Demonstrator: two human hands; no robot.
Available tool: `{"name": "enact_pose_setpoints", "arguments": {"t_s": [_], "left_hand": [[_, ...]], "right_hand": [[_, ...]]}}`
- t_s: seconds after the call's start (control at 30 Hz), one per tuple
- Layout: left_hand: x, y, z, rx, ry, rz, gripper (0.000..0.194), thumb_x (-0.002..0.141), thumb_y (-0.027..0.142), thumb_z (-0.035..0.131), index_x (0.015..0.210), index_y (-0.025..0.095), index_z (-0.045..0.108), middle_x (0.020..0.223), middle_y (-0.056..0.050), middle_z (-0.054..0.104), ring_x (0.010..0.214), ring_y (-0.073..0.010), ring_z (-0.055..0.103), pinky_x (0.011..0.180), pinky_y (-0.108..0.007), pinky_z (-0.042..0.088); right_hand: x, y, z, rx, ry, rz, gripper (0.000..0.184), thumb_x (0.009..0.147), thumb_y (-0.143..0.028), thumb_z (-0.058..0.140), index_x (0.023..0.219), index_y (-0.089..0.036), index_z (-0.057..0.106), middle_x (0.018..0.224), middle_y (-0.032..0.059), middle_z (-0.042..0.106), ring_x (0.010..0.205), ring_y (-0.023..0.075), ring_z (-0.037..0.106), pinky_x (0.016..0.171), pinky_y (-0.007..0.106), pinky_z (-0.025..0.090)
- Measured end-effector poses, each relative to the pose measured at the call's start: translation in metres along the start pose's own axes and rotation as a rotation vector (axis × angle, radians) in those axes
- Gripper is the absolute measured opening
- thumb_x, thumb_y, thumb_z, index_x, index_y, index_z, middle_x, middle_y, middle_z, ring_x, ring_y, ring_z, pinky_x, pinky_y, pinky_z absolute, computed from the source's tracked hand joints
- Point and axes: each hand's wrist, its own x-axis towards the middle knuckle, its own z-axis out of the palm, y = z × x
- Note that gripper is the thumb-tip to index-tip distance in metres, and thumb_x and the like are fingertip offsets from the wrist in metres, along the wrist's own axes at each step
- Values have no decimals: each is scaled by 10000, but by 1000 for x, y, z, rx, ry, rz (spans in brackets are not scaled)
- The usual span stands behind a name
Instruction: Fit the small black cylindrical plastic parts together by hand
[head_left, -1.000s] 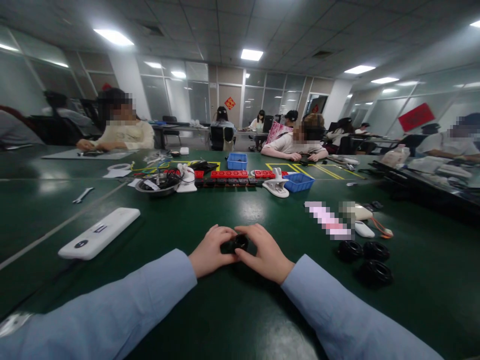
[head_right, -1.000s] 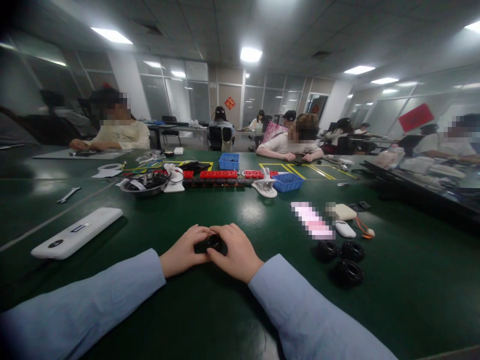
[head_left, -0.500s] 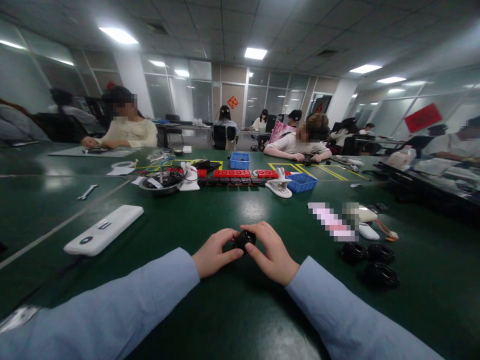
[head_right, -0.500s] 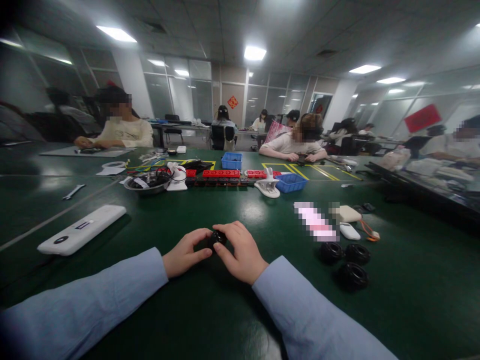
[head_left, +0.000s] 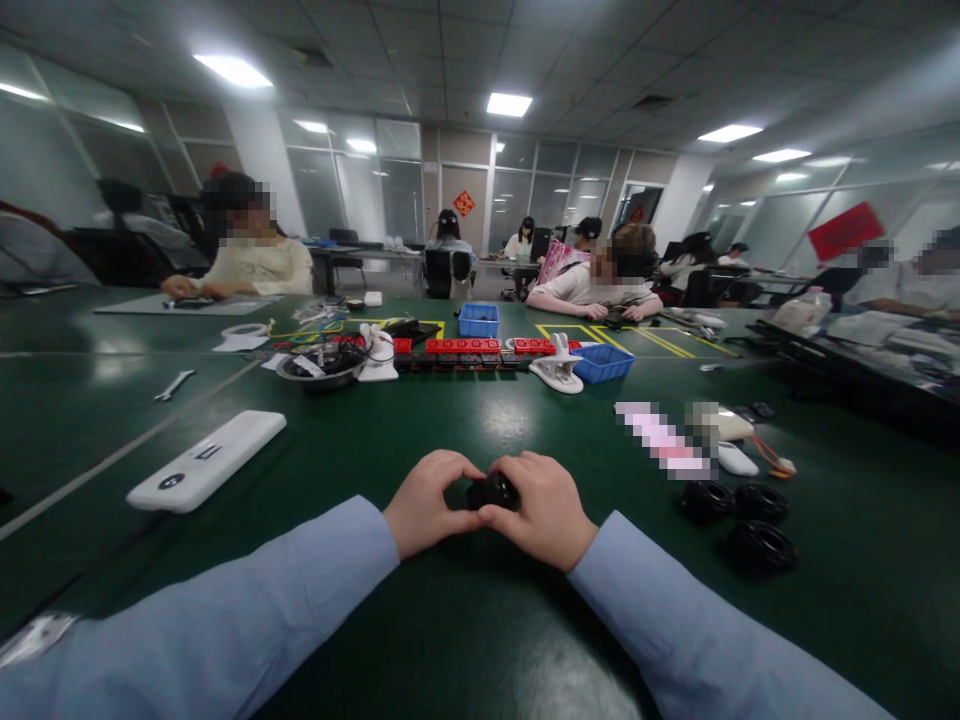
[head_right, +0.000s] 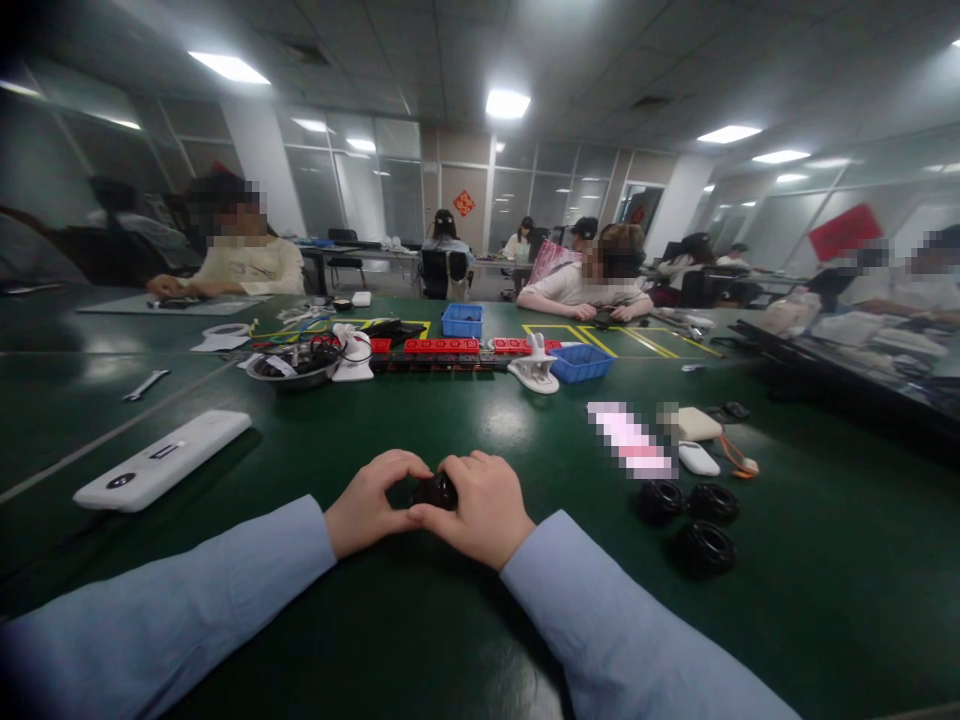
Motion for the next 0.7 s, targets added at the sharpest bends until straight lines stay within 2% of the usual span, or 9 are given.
{"name": "enact_pose_setpoints", "arguments": {"t_s": [0.1,0.2,0.33,0.43,0.63,0.7], "left_hand": [[0,0,0,26,9,-9,327,673,434,689,832,165,592,853,-52,626,836,-209,571,780,-363,447],[0,-1,-1,11,-11,-23,336,720,469,639,852,165,587,866,-54,620,843,-210,561,786,-365,438],[0,-2,-3,-124,-70,4,430,875,534,372,949,160,571,909,-69,595,863,-202,541,778,-345,431],[-1,-3,-3,-242,-99,21,522,920,528,209,944,143,560,889,-74,576,841,-191,530,764,-326,429],[-1,-6,-2,-302,-142,4,570,910,565,171,945,135,545,905,-85,558,850,-191,521,775,-332,419],[-1,-7,-2,-276,-150,6,557,889,595,225,955,138,538,915,-84,555,857,-198,521,769,-337,424]], "right_hand": [[-2,0,-1,94,2,-46,360,848,-476,437,945,-164,588,736,54,621,682,182,552,612,292,360],[-3,0,0,193,43,-74,265,862,-341,411,1008,-164,545,860,73,636,779,189,572,682,307,407],[-2,3,-1,316,129,-138,233,796,-304,493,981,-162,503,874,77,592,789,190,546,683,316,443],[-2,4,-2,408,144,-227,232,810,-279,499,1016,-171,503,907,80,575,831,191,536,717,330,458],[-2,5,-4,457,121,-284,319,845,-215,460,1163,-199,491,1061,97,554,974,203,521,827,368,457],[-2,7,-4,448,116,-279,326,847,-212,460,1170,-200,497,1058,95,557,971,201,521,827,366,454]]}}
